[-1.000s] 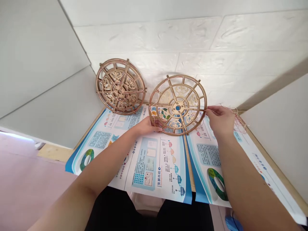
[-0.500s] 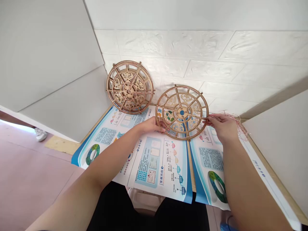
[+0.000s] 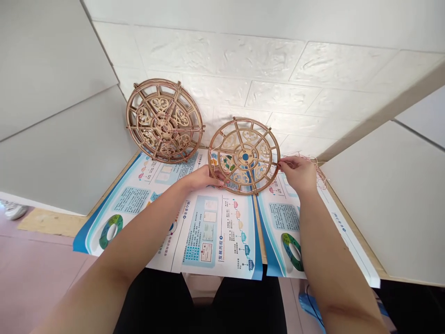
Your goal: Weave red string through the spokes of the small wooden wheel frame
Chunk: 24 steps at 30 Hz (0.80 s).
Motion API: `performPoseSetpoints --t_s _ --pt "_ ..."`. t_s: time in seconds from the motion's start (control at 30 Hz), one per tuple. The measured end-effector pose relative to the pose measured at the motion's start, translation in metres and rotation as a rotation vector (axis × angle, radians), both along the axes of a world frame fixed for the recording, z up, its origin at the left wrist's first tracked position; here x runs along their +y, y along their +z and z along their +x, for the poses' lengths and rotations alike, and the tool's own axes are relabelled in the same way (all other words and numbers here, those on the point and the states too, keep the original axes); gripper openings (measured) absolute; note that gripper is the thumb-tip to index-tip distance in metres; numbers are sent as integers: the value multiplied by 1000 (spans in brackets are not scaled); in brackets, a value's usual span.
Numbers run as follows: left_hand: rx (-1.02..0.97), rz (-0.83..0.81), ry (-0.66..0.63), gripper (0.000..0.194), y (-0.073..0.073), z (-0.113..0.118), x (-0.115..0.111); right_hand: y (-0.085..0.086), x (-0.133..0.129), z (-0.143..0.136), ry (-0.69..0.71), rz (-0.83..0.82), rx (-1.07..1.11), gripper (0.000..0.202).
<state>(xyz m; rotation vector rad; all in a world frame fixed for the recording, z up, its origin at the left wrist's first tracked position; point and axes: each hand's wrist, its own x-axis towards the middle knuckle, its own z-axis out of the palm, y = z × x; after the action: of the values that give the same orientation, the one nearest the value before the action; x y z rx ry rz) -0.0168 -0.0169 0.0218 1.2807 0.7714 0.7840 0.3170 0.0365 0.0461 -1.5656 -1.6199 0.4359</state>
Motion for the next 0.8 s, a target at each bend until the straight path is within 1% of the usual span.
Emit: performPoseSetpoints --t_s 0.1,0.27,0.43,0.57,0.7,0.8 --pt "-9 -6 -6 42 0 1 1 2 -1 1 23 82 -123 17" --pt "13 -21 -8 43 2 1 0 1 0 5 135 212 -292 16" --pt "32 16 -24 42 3 0 -3 0 2 5 161 267 -343 18" --pt "-15 16 -22 46 3 0 -3 1 2 4 172 337 -343 20" --pt "-22 -5 -10 43 4 -2 -3 4 2 -1 143 287 -307 19" --pt "-37 -33 -17 47 3 -2 -1 7 0 -8 78 193 -195 25"
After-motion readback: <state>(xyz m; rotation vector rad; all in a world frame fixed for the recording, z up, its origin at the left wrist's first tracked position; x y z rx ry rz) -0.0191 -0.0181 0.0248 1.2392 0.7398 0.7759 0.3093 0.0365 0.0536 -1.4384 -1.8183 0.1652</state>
